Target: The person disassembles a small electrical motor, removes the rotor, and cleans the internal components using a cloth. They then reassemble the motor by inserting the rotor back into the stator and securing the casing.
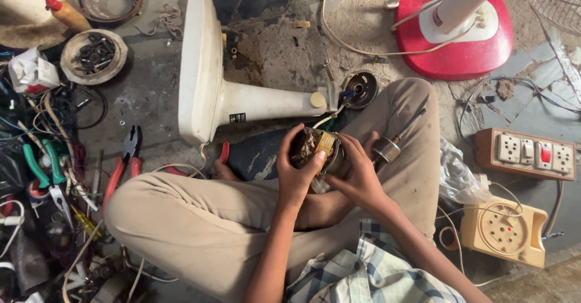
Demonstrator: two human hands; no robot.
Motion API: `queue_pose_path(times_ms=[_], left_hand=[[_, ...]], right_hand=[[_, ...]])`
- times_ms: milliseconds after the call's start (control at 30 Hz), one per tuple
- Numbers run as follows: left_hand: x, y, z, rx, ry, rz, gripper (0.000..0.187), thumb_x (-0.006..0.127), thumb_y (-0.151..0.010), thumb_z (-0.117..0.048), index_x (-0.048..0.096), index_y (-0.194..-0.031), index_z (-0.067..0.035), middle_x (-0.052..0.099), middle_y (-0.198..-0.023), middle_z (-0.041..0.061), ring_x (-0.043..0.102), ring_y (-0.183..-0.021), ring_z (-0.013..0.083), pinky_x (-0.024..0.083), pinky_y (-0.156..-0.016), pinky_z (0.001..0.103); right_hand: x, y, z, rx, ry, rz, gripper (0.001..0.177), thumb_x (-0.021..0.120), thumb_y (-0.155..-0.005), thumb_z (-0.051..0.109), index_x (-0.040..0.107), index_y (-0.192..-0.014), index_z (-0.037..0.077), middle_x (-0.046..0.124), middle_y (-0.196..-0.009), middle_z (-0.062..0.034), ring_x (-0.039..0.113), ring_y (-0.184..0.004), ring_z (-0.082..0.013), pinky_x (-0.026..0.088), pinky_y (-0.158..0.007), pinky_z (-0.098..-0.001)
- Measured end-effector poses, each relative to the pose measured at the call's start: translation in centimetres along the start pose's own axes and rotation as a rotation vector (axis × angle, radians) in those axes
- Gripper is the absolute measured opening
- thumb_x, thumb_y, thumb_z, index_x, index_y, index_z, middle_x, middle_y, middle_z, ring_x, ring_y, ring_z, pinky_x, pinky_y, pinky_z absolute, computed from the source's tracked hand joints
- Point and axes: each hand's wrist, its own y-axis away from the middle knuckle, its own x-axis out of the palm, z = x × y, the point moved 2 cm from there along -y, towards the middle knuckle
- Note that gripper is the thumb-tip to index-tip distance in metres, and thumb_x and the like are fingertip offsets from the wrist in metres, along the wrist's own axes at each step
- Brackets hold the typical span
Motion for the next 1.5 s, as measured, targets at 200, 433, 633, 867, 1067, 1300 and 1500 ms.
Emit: queue_pose_path(times_ms=[200, 433, 633, 867, 1067, 1300, 1500], left_hand=[[0.7, 0.7, -0.3, 0.059, -0.187, -0.136, 0.065, 0.080, -0.082, -0.014, 0.056, -0.142, -0.007, 0.056, -0.127, 0.012, 0.062, -0.115, 0.0227, 0.054, -0.100, 0.036], [1.3, 1.5, -0.1, 0.202, -0.416, -0.117, 0.073, 0.080, -0.082, -0.015, 0.049, -0.148, -0.007, 0.047, -0.136, 0.018, 0.056, -0.126, 0.0322, 0.049, -0.109, 0.043], [2.5, 1.8, -2.0, 0.249, -0.533, -0.088, 0.081, 0.082, -0.082, -0.023, 0.044, -0.150, -0.004, 0.047, -0.139, 0.021, 0.053, -0.128, 0.0370, 0.046, -0.110, 0.047], [9.2, 0.7, -9.3, 0.300, -0.682, 0.113, 0.096, 0.080, -0.080, -0.036, 0.032, -0.153, 0.003, 0.036, -0.141, 0.030, 0.045, -0.127, 0.0433, 0.043, -0.102, 0.048], [15.1, -6.7, -6.9, 0.199, -0.254, 0.169, 0.067, 0.071, -0.091, -0.040, 0.053, -0.144, -0.003, 0.057, -0.140, 0.017, 0.058, -0.127, 0.0329, 0.049, -0.105, 0.046], [16.2, -24.5, 0.4, 0.144, -0.707, 0.411, 0.121, 0.098, -0.064, -0.038, 0.026, -0.155, -0.002, 0.042, -0.151, 0.025, 0.044, -0.138, 0.0374, 0.041, -0.109, 0.048], [15.9, -31.8, 5.7, 0.023, -0.998, 0.384, 0.091, 0.094, -0.060, -0.041, 0.056, -0.136, -0.009, 0.074, -0.121, 0.013, 0.071, -0.114, 0.0310, 0.055, -0.097, 0.044]], right_hand=[[0.7, 0.4, -0.5, -0.034, -0.057, -0.004, 0.090, 0.080, -0.070, 0.003, 0.042, -0.151, -0.006, 0.046, -0.152, -0.0223, 0.050, -0.141, -0.0346, 0.041, -0.116, -0.0386], [1.1, 0.5, -0.6, -0.040, -0.060, 0.008, 0.097, 0.081, -0.069, 0.006, 0.035, -0.154, -0.005, 0.040, -0.157, -0.0245, 0.043, -0.147, -0.0379, 0.037, -0.119, -0.0403], [0.3, 0.0, 1.2, -0.080, -0.049, 0.006, 0.111, 0.089, -0.063, 0.019, 0.029, -0.153, -0.005, 0.033, -0.158, -0.0284, 0.032, -0.151, -0.0418, 0.027, -0.123, -0.0443], [-5.0, -2.4, 0.8, 0.142, -0.297, -0.194, 0.102, 0.090, -0.059, 0.024, 0.041, -0.145, -0.001, 0.060, -0.133, -0.0177, 0.060, -0.124, -0.0286, 0.047, -0.105, -0.0374], [-12.8, -8.6, -6.0, 0.172, -0.842, -0.284, 0.078, 0.084, -0.076, 0.017, 0.052, -0.143, -0.006, 0.068, -0.127, -0.0141, 0.067, -0.115, -0.0254, 0.054, -0.102, -0.0386], [-17.1, -21.8, -17.6, 0.226, -1.157, -0.117, 0.053, 0.074, -0.087, 0.008, 0.052, -0.134, 0.000, 0.065, -0.126, -0.0162, 0.066, -0.116, -0.0299, 0.056, -0.103, -0.0477], [-14.6, -28.3, -23.6, 0.278, -1.053, 0.019, 0.060, 0.078, -0.085, 0.006, 0.053, -0.138, -0.003, 0.065, -0.131, -0.0162, 0.066, -0.118, -0.0276, 0.056, -0.103, -0.0445]])
